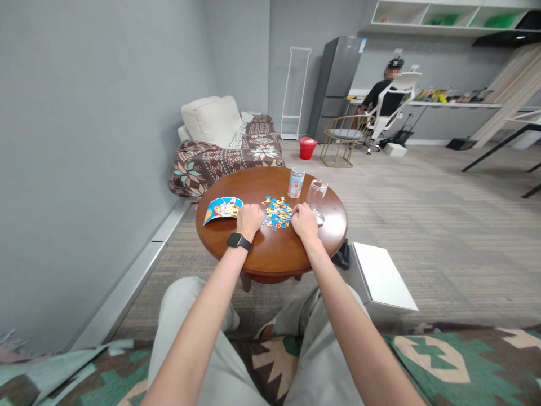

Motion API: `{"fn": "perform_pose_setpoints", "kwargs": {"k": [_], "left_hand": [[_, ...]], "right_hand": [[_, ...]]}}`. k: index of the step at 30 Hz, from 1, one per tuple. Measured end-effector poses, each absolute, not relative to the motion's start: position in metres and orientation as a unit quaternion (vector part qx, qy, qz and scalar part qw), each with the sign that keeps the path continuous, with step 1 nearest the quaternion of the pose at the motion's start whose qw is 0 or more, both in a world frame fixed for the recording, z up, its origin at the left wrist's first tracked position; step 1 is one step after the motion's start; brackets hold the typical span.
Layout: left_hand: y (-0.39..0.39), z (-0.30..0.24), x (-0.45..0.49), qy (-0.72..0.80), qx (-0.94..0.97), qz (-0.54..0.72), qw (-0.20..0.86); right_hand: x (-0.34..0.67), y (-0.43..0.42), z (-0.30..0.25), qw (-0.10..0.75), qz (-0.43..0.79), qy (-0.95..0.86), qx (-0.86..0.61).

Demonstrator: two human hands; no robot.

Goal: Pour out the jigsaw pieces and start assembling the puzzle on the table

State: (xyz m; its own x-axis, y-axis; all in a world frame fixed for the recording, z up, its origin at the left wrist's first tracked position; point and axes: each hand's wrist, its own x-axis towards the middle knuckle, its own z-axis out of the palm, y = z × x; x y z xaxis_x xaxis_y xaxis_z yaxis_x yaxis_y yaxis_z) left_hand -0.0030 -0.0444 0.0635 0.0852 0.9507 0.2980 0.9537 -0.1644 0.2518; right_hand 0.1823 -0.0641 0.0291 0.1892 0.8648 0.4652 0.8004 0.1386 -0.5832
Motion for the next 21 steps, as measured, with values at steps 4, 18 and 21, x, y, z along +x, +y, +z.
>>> {"fn": "perform_pose_setpoints", "kwargs": {"k": [4,18,21], "left_hand": [[-0.0455,0.0649,-0.0059,-0.581,-0.791,-0.193,-0.005],[-0.0437,0.0611,-0.0029,-0.485,-0.862,-0.146,-0.033],[-0.042,0.0593,-0.0044,-0.478,-0.862,-0.163,-0.032]], "right_hand": [[0.1818,-0.0628,0.028,0.404,0.032,-0.631,-0.662],[0.1886,-0.0585,0.0257,0.491,0.176,-0.608,-0.598],[0.1889,-0.0586,0.0272,0.488,0.156,-0.621,-0.593]]}}
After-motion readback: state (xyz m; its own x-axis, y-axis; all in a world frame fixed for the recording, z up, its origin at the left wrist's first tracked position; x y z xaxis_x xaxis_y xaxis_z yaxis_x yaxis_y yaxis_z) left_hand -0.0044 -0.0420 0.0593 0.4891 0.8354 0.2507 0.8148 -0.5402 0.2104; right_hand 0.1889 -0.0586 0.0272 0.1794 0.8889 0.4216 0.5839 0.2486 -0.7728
